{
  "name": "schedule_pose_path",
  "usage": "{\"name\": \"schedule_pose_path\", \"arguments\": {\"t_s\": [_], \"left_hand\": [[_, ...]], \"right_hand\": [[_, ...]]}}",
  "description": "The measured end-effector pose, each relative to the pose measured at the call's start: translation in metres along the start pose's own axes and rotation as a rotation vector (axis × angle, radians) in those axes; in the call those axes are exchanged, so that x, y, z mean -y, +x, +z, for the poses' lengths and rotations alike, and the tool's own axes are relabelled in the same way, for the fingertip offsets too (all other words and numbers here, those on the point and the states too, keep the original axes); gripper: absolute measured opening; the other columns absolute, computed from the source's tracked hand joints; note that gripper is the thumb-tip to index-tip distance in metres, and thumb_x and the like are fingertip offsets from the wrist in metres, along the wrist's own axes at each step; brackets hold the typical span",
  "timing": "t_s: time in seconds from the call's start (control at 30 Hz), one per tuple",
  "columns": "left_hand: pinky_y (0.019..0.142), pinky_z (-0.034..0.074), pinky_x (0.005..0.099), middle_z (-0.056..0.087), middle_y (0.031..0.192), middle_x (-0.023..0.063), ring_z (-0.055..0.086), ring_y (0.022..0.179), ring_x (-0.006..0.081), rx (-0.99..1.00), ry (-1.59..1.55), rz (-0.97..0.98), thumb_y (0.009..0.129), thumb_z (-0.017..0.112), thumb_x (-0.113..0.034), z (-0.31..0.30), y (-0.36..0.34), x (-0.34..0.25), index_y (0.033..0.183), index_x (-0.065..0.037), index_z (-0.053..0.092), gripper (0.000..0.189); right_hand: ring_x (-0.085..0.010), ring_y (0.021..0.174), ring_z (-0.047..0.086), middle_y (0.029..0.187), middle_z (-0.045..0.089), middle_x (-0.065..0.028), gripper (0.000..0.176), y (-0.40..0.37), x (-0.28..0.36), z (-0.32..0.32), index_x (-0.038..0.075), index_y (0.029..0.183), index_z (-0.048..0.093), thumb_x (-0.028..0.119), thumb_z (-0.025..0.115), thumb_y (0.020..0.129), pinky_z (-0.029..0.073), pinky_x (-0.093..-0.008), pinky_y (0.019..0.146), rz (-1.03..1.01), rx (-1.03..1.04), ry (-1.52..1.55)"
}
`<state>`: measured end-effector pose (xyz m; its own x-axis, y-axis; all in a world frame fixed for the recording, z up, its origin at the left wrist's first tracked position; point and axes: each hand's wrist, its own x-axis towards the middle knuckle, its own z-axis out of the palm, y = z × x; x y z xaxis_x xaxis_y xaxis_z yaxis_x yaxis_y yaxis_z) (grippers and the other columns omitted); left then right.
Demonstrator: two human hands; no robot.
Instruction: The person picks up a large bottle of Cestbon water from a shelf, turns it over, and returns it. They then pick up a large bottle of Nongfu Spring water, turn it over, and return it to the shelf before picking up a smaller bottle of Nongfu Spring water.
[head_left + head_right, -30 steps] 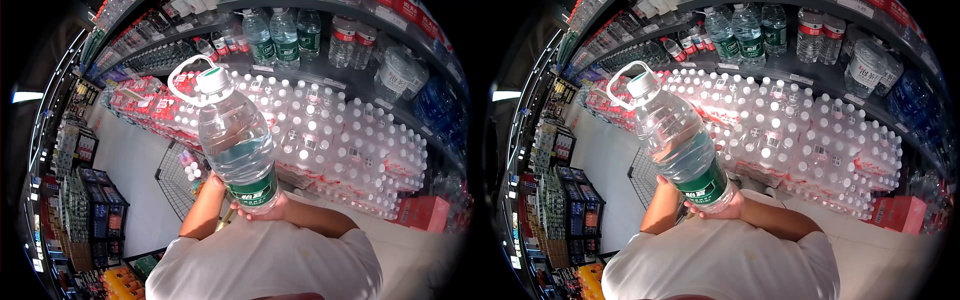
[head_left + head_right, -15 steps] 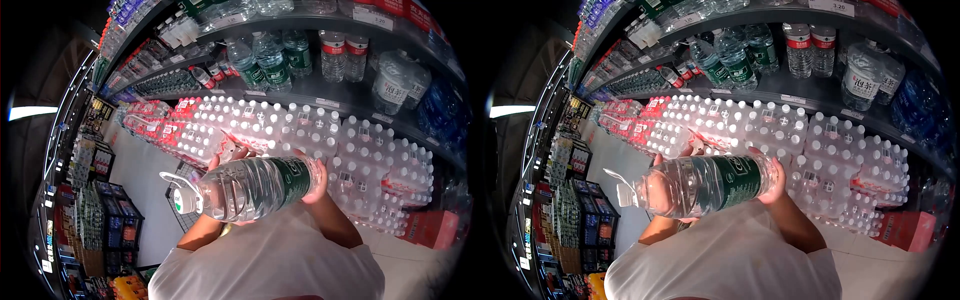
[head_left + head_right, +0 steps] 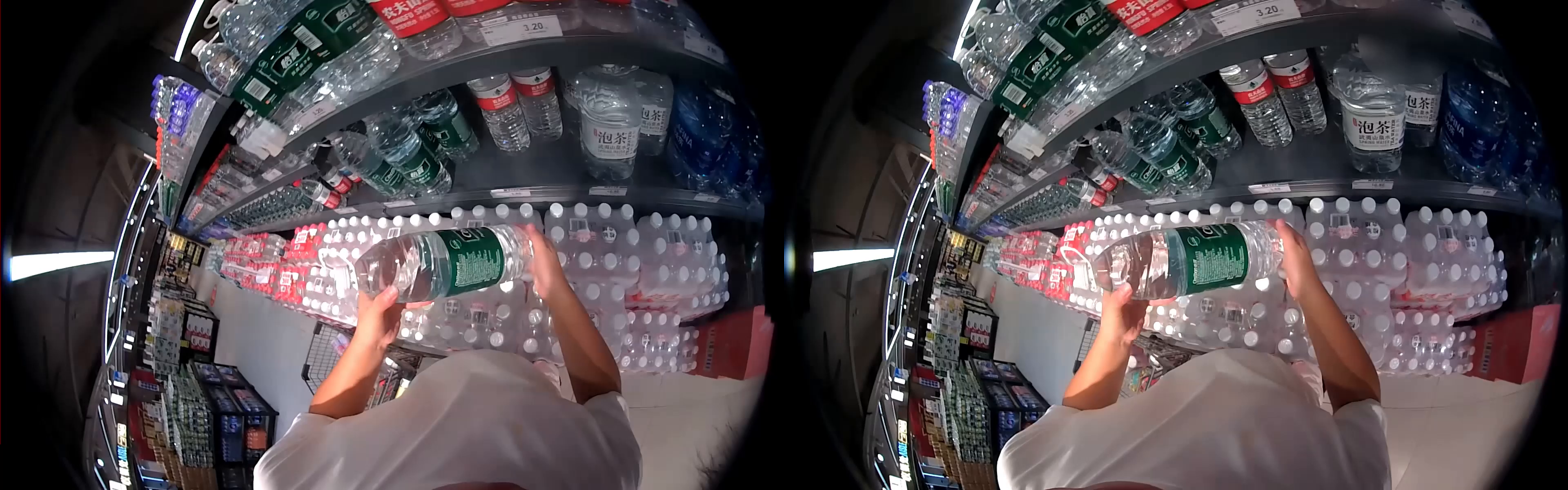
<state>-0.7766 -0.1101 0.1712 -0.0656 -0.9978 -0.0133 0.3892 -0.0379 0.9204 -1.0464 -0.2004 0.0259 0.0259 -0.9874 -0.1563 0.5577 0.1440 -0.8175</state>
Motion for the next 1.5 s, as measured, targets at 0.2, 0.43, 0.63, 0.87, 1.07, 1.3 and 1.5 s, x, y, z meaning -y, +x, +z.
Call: {"name": "schedule_pose_path", "arguments": {"t_s": [0.2,0.43,0.63,0.87,1.07,1.3,1.5], "left_hand": [[0.106,0.041,0.0419,0.047,0.135,0.0131,0.051,0.121,0.0286,-0.014,0.107,0.241,0.074,0.077,-0.009,0.039,0.083,0.004,0.148,-0.008,0.028,0.089],[0.102,0.042,0.0356,0.056,0.122,0.0123,0.055,0.113,0.0230,0.025,0.545,0.552,0.065,0.081,0.004,0.060,0.171,0.018,0.144,-0.005,0.031,0.094],[0.056,0.060,0.0287,0.062,0.111,0.0114,0.066,0.087,0.0184,-0.116,0.627,0.339,0.074,0.081,-0.004,0.076,0.218,0.012,0.129,0.000,0.048,0.064],[0.055,0.059,0.0278,0.063,0.111,0.0099,0.066,0.088,0.0175,-0.030,0.832,0.276,0.074,0.083,-0.015,0.073,0.270,0.018,0.129,-0.002,0.049,0.066],[0.057,0.058,0.0336,0.066,0.109,0.0180,0.067,0.093,0.0259,-0.139,1.074,0.370,0.072,0.082,-0.044,0.085,0.295,0.011,0.127,0.002,0.049,0.080],[0.092,0.049,0.0475,0.060,0.124,0.0268,0.060,0.112,0.0418,-0.342,1.823,0.439,0.071,0.068,-0.072,0.050,0.336,-0.019,0.134,-0.001,0.049,0.098],[0.094,0.047,0.0486,0.050,0.136,0.0284,0.055,0.118,0.0430,-0.296,1.733,0.471,0.076,0.068,-0.065,0.051,0.334,-0.013,0.144,-0.002,0.035,0.098]], "right_hand": [[-0.0275,0.103,0.063,0.119,0.063,-0.0208,0.033,-0.021,0.012,-0.071,0.000,0.121,0.058,0.021,0.057,0.097,0.049,-0.0361,0.088,-0.428,-0.184,-0.599],[-0.0389,0.100,0.060,0.107,0.063,-0.0209,0.029,-0.039,-0.002,-0.097,0.000,0.111,0.059,0.017,0.064,0.089,0.047,-0.0439,0.087,-0.575,-0.228,-0.872],[-0.0385,0.092,0.058,0.098,0.064,-0.0164,0.024,-0.031,-0.003,-0.093,0.000,0.101,0.060,0.014,0.067,0.084,0.046,-0.0455,0.081,-0.637,-0.249,-1.036],[-0.0372,0.090,0.058,0.093,0.064,-0.0150,0.021,-0.030,-0.003,-0.090,0.000,0.097,0.060,0.013,0.068,0.081,0.045,-0.0456,0.080,-0.632,-0.280,-1.007],[-0.0366,0.087,0.058,0.090,0.064,-0.0150,0.017,-0.031,-0.005,-0.091,0.001,0.094,0.061,0.009,0.067,0.080,0.046,-0.0453,0.077,-0.675,-0.288,-1.009],[-0.0365,0.085,0.058,0.087,0.063,-0.0143,0.016,-0.028,-0.012,-0.093,0.001,0.092,0.059,0.008,0.067,0.080,0.046,-0.0455,0.075,-0.733,-0.304,-1.027],[-0.0363,0.085,0.058,0.087,0.063,-0.0137,0.017,-0.028,-0.013,-0.092,0.002,0.092,0.059,0.009,0.068,0.079,0.046,-0.0451,0.075,-0.740,-0.319,-1.082]]}}
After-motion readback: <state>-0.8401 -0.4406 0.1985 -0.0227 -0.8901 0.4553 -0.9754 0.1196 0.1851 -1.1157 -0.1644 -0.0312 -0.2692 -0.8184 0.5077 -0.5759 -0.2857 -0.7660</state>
